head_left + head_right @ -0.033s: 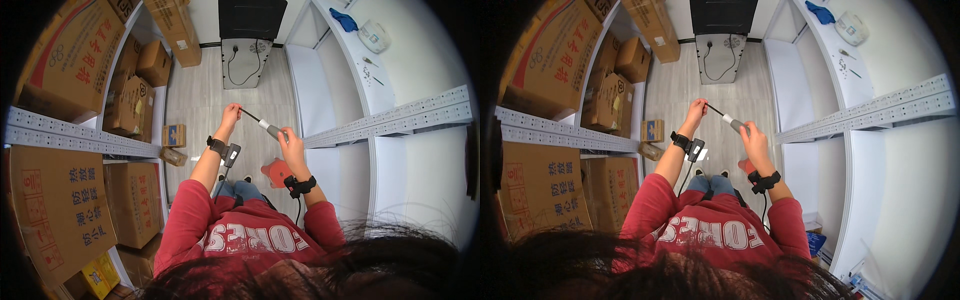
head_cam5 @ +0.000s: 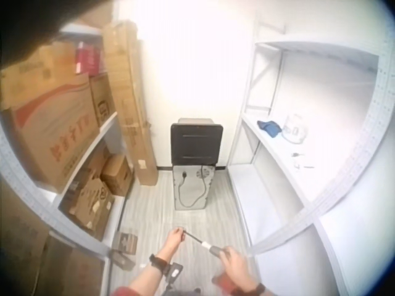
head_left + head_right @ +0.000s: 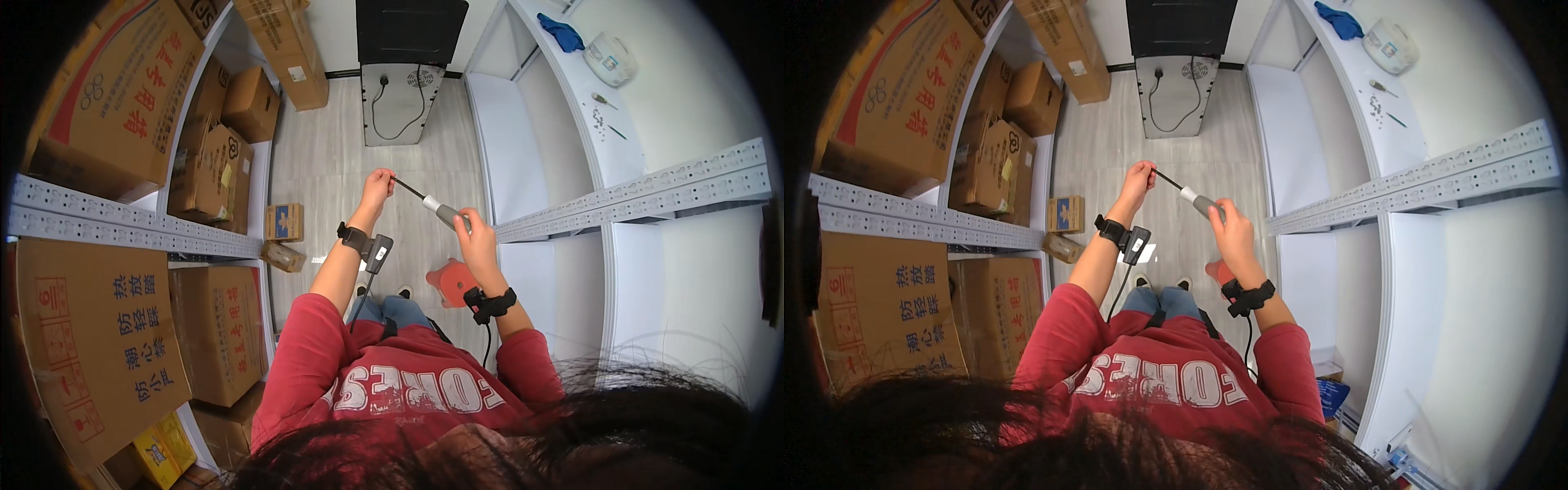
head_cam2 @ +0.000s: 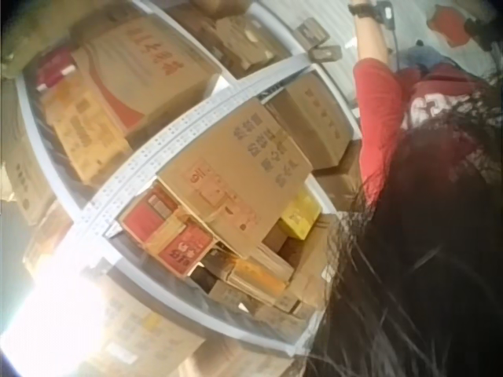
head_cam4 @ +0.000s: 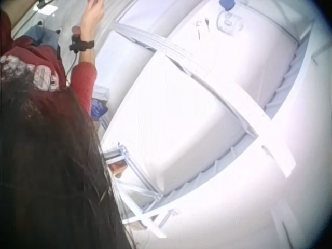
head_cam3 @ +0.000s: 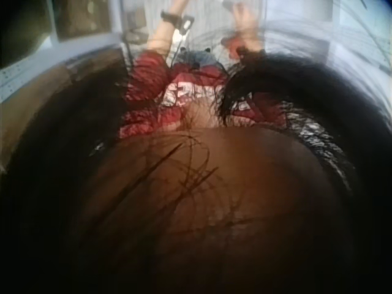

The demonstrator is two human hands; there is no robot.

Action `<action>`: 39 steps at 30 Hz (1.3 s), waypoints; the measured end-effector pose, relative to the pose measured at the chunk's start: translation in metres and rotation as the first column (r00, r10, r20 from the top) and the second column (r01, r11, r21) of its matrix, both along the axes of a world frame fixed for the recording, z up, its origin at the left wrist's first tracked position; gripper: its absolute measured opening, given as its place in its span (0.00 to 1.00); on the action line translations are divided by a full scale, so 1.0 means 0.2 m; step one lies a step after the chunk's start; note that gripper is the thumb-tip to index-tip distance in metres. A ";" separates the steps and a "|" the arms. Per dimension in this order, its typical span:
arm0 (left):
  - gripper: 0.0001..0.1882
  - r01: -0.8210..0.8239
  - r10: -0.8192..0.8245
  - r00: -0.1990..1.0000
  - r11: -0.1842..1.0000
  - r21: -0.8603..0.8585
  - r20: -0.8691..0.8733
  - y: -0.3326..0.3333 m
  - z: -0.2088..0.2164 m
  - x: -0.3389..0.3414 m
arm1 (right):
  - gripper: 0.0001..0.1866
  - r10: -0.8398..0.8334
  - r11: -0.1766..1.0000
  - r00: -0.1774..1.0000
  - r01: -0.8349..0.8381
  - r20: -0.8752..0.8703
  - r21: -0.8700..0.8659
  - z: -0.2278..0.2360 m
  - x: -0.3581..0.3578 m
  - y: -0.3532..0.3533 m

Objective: The person uses a power screwdriver to remove screws from the back panel of a small appliance, detaches the panel, and then reattaches it by driving screws back in. The person also handles a screwdriver bit and briefly adjusts the device's position.

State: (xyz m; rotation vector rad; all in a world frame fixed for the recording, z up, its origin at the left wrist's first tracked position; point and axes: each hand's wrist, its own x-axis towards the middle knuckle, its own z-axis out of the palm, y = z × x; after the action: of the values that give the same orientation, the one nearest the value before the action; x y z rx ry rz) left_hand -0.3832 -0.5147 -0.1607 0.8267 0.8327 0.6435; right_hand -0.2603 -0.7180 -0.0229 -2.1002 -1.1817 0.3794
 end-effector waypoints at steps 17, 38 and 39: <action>0.04 0.093 -0.073 0.988 0.985 0.144 -0.139 -0.03 0.05 0.01 | 0.15 0.175 0.979 0.979 -0.184 0.103 0.085 0.01 0.02 -0.09; 0.09 0.023 -0.017 0.982 0.999 0.032 -0.186 -0.02 0.11 0.19 | 0.22 0.165 0.977 0.975 -0.182 0.150 0.109 0.00 0.12 -0.12; 0.09 0.012 -0.004 0.980 0.999 0.037 -0.199 -0.03 0.14 0.24 | 0.23 0.155 0.978 0.974 -0.175 0.164 0.117 0.00 0.15 -0.13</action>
State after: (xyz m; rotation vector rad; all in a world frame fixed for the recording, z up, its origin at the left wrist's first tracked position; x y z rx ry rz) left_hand -0.3343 -0.5203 -0.1327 0.9396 1.0002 0.5767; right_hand -0.2303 -0.7445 -0.0222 -1.9526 -1.4382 0.2107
